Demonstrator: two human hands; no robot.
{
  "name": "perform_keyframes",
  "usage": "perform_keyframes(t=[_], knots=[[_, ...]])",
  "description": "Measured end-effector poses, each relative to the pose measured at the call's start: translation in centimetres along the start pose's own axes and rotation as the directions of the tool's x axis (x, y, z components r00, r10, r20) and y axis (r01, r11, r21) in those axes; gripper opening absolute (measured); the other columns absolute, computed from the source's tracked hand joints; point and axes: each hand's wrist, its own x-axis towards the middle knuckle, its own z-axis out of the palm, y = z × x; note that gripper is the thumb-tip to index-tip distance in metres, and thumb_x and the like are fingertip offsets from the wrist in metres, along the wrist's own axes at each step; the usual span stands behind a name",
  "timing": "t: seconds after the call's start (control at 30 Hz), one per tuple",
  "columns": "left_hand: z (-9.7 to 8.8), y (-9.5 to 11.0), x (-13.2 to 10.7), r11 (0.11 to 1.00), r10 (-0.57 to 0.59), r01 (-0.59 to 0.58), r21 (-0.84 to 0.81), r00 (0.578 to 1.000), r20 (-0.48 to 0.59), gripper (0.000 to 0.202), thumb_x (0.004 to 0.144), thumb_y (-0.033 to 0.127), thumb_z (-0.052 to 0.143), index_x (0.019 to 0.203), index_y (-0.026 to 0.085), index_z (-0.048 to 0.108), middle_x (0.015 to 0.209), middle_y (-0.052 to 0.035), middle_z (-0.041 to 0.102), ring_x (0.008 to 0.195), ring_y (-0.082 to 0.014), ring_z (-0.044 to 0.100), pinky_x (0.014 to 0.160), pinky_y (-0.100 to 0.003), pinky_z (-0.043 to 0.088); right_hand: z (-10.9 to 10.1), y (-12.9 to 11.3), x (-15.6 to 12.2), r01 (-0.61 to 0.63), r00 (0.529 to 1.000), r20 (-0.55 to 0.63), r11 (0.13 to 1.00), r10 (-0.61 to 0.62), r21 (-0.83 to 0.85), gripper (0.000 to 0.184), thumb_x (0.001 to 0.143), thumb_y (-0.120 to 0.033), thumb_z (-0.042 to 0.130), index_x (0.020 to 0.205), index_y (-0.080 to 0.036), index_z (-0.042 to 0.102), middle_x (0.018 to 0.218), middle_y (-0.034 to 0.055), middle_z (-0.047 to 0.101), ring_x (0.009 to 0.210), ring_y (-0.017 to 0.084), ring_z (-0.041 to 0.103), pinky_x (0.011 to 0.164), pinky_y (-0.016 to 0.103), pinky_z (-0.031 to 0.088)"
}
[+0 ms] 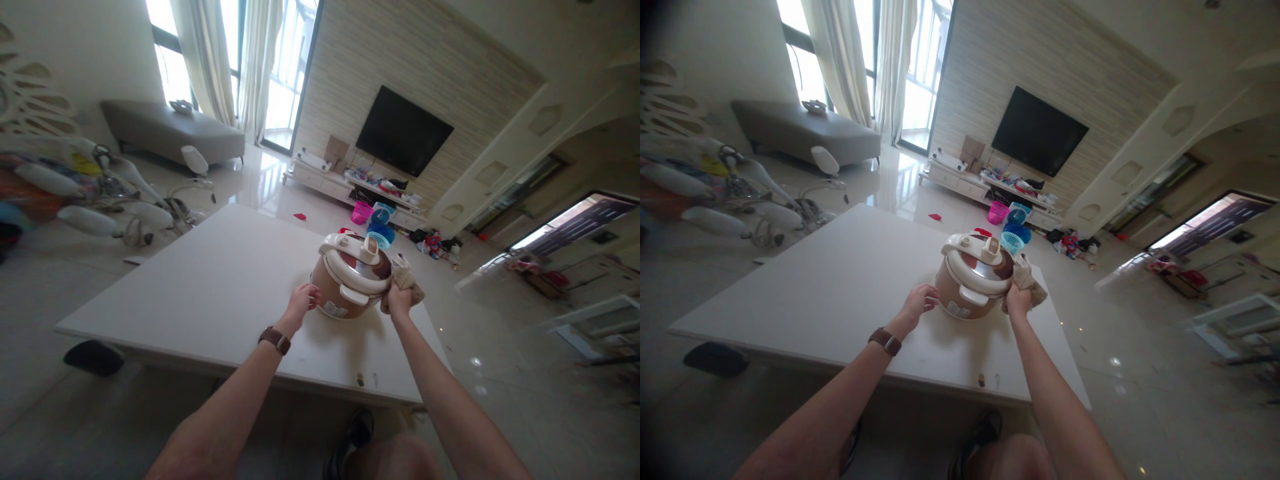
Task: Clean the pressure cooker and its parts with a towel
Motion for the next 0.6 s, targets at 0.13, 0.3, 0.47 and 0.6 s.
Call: perform_keyframes(t=[0.13,0.3,0.47,0.6], knots=[[0.0,0.1,0.5,1.000,0.006,-0.006,0.003,1.000,-0.005,0.016,0.066,0.030,0.064,0.077,0.018,0.066,0.074,-0.0042,0.069,0.058,-0.0142,0.061,0.063,-0.028,0.044,-0.9,-2.4,1.6,0.092,0.992,0.095,0.987,-0.080,-0.135,0.041,0.082,-0.040,0.066,0.113,-0.016,0.079,0.117,0.0167,0.079,0.128,0.037,0.068,0.118,0.053,0.046],[0.7,-0.3,0.7,1.000,-0.010,0.010,-0.008,1.000,0.007,0.014,0.065,0.026,0.062,0.076,0.018,0.065,0.072,-0.0039,0.069,0.057,-0.0144,0.061,0.061,-0.028,0.043,-1.2,-4.3,-3.7,0.472,0.866,0.342,0.822,-0.365,-0.319,0.068,0.083,-0.028,0.062,0.151,-0.021,0.060,0.157,0.0120,0.060,0.152,0.038,0.046,0.126,0.060,0.037],[1.1,-0.9,0.0,1.000,-0.018,0.018,0.014,1.000,0.020,0.016,0.065,0.026,0.061,0.078,0.018,0.066,0.072,-0.0041,0.070,0.059,-0.0147,0.062,0.060,-0.027,0.043,-1.7,-5.4,-9.7,0.629,0.759,0.522,0.648,-0.390,-0.430,0.078,0.083,-0.013,0.057,0.160,-0.023,0.052,0.172,0.0093,0.043,0.162,0.041,0.031,0.127,0.058,0.036],[0.9,-0.9,-0.4,0.999,-0.014,0.013,0.031,1.000,0.027,0.016,0.064,0.027,0.062,0.077,0.019,0.066,0.073,-0.0045,0.070,0.059,-0.0147,0.062,0.059,-0.027,0.043,-2.3,-3.9,-11.7,0.795,0.590,0.665,0.475,-0.458,-0.378,0.083,0.084,-0.007,0.057,0.164,-0.027,0.048,0.177,0.0071,0.033,0.167,0.042,0.017,0.129,0.063,0.032]])
